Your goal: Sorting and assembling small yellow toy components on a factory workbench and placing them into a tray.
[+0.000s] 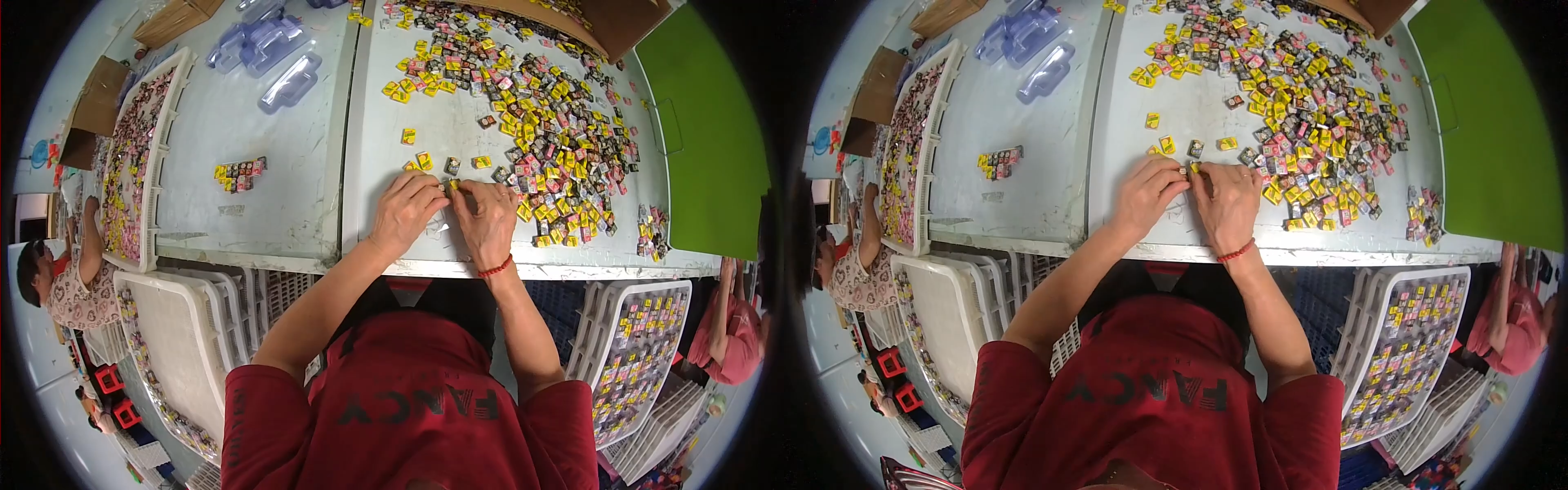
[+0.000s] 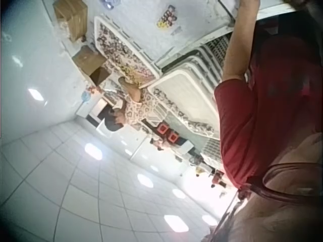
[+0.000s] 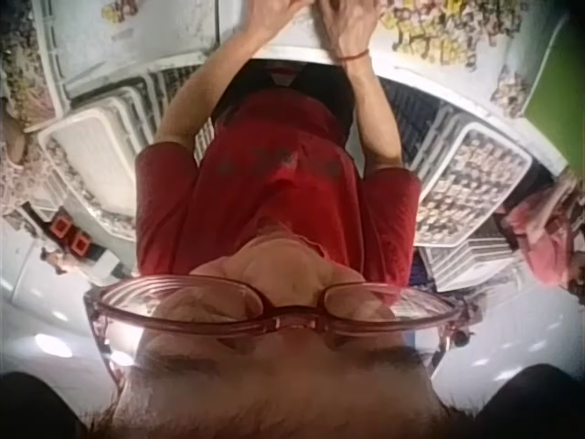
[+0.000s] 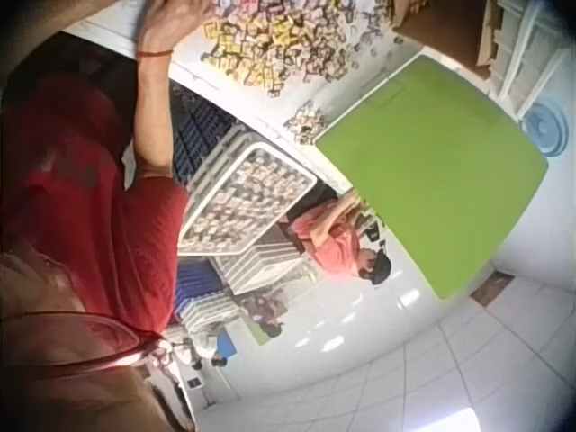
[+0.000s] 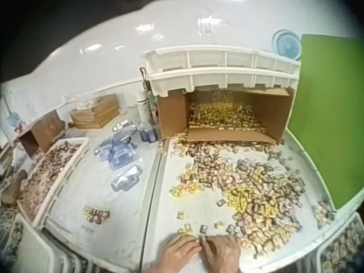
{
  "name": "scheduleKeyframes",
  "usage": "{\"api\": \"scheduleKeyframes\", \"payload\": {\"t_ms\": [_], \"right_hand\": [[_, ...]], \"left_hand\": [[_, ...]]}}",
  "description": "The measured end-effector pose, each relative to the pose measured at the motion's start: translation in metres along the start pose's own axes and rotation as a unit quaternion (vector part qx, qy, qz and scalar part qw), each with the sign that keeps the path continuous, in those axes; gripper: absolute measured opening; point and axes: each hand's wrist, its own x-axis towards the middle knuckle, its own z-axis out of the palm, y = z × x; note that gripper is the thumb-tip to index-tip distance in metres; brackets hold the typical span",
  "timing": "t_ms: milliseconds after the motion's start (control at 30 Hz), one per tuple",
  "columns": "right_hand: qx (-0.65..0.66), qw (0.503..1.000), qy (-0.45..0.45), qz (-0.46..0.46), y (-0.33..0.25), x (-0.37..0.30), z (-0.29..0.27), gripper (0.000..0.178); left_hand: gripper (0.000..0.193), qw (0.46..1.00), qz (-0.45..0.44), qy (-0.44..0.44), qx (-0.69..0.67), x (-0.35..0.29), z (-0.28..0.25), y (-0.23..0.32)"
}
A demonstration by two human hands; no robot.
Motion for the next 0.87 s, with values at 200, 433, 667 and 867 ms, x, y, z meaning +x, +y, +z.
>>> {"api": "scheduleKeyframes", "payload": {"t_ms": [200, 433, 667, 867], "right_hand": [[0.01, 1.0, 0.002, 0.018, 0.003, -0.002, 0.0, 0.009], [-0.057, 0.997, 0.025, -0.053, 0.001, -0.002, -0.001, 0.011], [-0.076, 0.993, 0.019, -0.091, -0.003, -0.006, 0.006, 0.014], [-0.082, 0.994, -0.003, -0.067, -0.005, -0.017, 0.009, 0.025]], "left_hand": [[0.018, 0.999, 0.013, -0.008, 0.028, 0.0, 0.002, -0.002], [0.016, 0.998, 0.041, -0.007, 0.048, -0.005, -0.004, -0.001], [0.016, 0.999, 0.026, -0.047, 0.006, -0.008, -0.008, -0.006], [0.02, 0.996, 0.044, -0.08, -0.025, -0.008, -0.014, -0.014]]}}
